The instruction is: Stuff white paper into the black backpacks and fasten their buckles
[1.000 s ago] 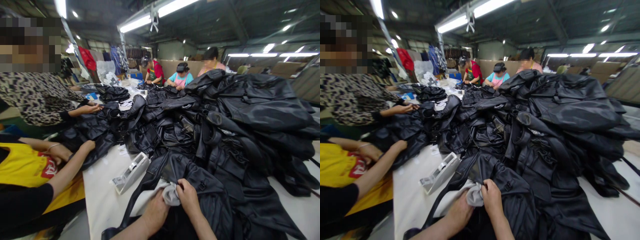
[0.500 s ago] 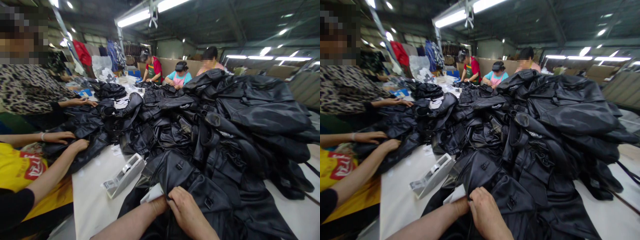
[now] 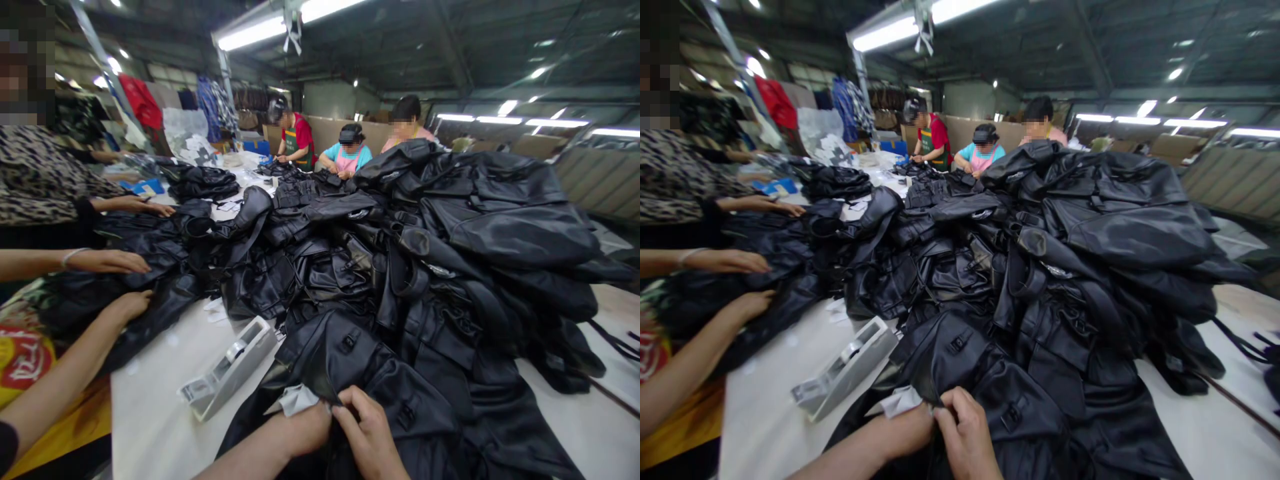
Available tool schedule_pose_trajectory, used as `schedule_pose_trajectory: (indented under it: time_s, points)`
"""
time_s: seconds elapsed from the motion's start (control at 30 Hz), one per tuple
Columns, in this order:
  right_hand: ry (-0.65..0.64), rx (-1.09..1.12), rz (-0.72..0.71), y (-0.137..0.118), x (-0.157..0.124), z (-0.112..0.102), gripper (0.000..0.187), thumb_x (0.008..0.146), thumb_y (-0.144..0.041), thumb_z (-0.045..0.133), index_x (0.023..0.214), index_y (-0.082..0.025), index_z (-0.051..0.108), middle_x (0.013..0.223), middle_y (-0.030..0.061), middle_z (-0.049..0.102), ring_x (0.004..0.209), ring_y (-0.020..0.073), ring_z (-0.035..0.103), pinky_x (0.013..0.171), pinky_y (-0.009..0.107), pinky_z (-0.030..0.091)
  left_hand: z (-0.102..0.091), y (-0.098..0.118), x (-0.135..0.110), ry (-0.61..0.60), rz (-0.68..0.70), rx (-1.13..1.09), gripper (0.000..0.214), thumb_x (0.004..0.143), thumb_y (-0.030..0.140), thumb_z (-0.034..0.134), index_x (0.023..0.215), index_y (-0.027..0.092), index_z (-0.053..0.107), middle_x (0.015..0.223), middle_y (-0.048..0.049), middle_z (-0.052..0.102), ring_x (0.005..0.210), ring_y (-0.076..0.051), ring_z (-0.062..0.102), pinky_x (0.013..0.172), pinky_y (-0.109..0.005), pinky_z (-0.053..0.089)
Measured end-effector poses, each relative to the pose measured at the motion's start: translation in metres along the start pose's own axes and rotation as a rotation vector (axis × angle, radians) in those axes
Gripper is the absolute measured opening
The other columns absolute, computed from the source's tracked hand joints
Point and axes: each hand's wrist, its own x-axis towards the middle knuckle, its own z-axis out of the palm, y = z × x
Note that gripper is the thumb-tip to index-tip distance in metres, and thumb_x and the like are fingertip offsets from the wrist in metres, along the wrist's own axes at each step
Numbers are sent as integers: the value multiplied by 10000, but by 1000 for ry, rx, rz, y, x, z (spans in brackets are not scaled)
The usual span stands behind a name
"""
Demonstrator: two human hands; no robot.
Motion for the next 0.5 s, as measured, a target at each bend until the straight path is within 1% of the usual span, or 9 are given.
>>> schedule_pose_trajectory:
  time_s: [0.07,0.13,0.23,0.27,0.3,0.33,0.4,0.43,0.5]
  points:
    - [29,31,14,2,0,-1,168,851,-285,469,714,-190,491,698,-19,493,684,130,489,647,219,358,-3,6,-16,70,94,134,444,720,42,399,1106,207,545,984,-49,647,847,-188,606,781,-284,494]
    - [59,53,28,3,0,-1,178,851,-307,476,717,-190,495,693,-22,493,681,128,486,648,216,358,-4,9,-35,167,160,185,459,733,50,376,1151,192,499,1038,-78,631,905,-192,600,807,-290,492]
    - [66,56,33,5,0,-1,189,857,-321,475,723,-190,499,690,-24,493,675,125,480,647,215,359,-7,6,-63,446,307,181,405,781,65,358,1134,215,489,995,-66,640,895,-156,607,775,-241,504]
    - [59,48,27,5,0,0,187,858,-319,477,723,-190,499,690,-25,492,674,124,480,646,214,360,-8,4,-71,549,318,179,376,798,75,367,1118,224,496,963,-60,644,882,-151,610,764,-239,508]
    - [55,36,19,4,0,0,181,857,-311,480,724,-191,498,690,-26,491,674,123,481,647,214,359,-10,2,-77,620,283,187,354,812,89,386,1119,226,499,955,-62,643,888,-156,609,773,-252,510]
    - [53,23,8,4,0,1,171,857,-300,484,725,-191,496,692,-27,489,677,123,482,649,214,359,-13,0,-81,639,211,206,347,818,107,415,1135,220,498,979,-72,636,917,-170,602,797,-278,509]
    - [55,-5,-15,1,-1,2,154,856,-268,488,721,-193,488,701,-28,489,684,120,486,656,214,359,-16,-2,-83,534,90,266,391,808,138,468,1194,198,474,1081,-93,610,1008,-202,572,860,-330,494]
    - [56,-19,-29,-2,-1,2,148,855,-249,487,718,-194,484,706,-27,490,687,119,486,658,214,359,-15,-2,-81,472,92,290,422,805,140,471,1224,183,455,1126,-98,595,1048,-208,554,886,-337,485]
    - [47,-57,-62,-7,-3,3,139,854,-204,482,715,-195,481,720,-24,496,697,118,487,665,214,359,-11,-3,-71,386,210,280,453,804,121,430,1256,159,426,1169,-102,580,1109,-203,519,925,-335,465]
